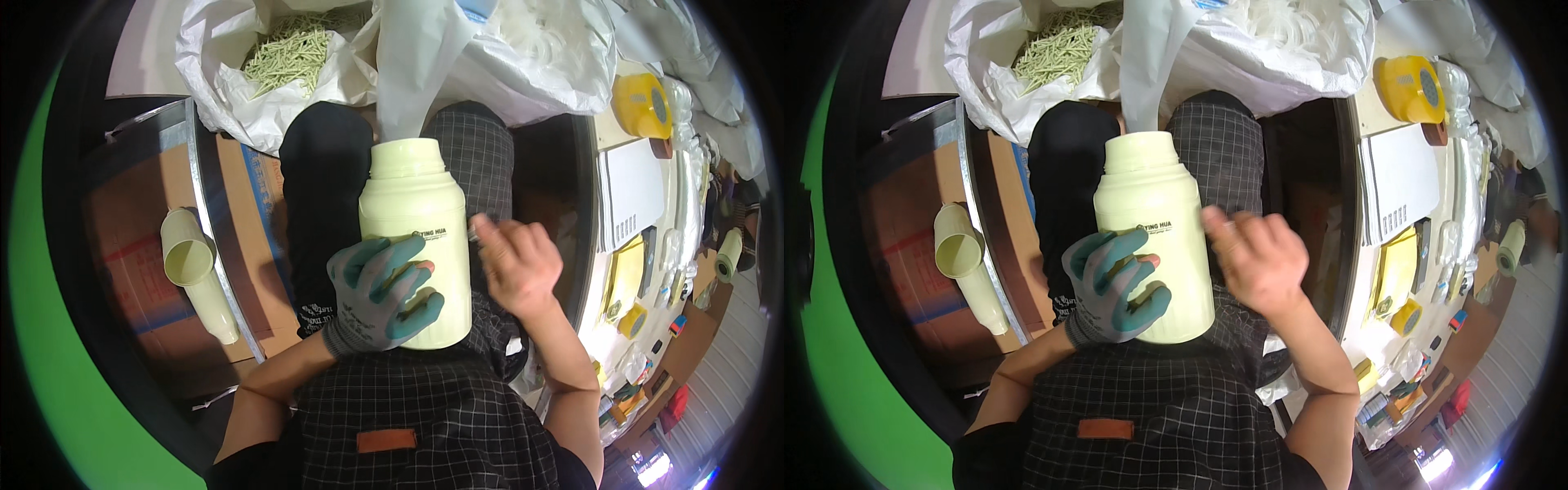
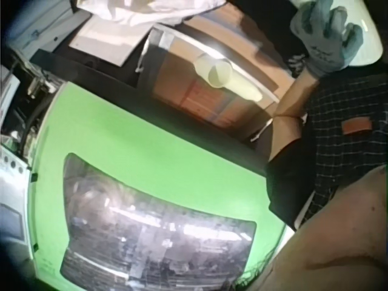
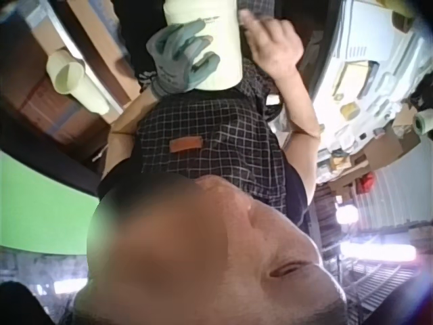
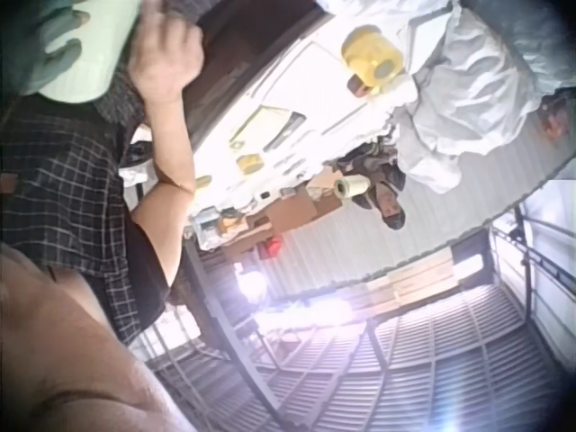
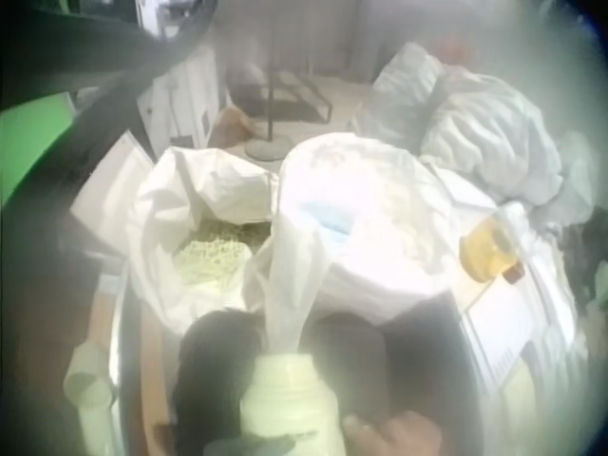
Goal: The person sits on the floor and repeatedly applies round stickers and rectangular labels to light green plastic pitchers. They peel stickers from a sheet, press them onto the pitcher body, then apply a label to the handle area before placing the finished pitcher into a cardboard box.
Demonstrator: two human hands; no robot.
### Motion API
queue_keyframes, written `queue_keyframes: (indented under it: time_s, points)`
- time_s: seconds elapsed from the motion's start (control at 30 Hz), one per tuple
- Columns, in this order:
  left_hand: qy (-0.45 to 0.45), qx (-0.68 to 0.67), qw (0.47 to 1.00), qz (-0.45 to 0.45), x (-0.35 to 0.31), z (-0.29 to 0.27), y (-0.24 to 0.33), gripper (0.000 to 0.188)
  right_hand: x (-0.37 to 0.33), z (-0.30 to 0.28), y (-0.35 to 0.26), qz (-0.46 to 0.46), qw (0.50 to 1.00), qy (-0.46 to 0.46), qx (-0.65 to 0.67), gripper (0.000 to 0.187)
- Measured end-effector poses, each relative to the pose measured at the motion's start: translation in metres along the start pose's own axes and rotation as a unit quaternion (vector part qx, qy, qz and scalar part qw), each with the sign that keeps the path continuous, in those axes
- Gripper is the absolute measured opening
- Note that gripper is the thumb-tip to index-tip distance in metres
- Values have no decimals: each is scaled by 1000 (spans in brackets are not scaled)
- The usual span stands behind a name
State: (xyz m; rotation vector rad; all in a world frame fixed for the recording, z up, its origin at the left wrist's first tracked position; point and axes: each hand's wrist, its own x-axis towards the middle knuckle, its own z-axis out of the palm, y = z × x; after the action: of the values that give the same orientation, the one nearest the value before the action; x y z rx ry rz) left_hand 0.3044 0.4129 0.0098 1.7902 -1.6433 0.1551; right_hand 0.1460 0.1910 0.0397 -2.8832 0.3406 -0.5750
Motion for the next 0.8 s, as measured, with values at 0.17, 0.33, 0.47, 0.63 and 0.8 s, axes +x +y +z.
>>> queue_keyframes:
  time_s: [0.17,0.33,0.47,0.63,0.8]
  points:
    - [-24,-21,994,-100,7,-6,12,43,1,-2,-9,-15,985,82,150,57]
    - [66,-206,967,-133,42,-25,-38,30,-19,43,-26,116,934,101,324,51]
    - [23,-304,897,-320,116,-26,-69,36,-25,29,-87,112,871,137,457,51]
    - [-159,-425,849,-272,113,-27,-123,34,-55,-5,-83,200,786,169,560,35]
    - [-234,-360,836,-343,116,8,-151,37,-145,-53,18,485,652,338,474,22]
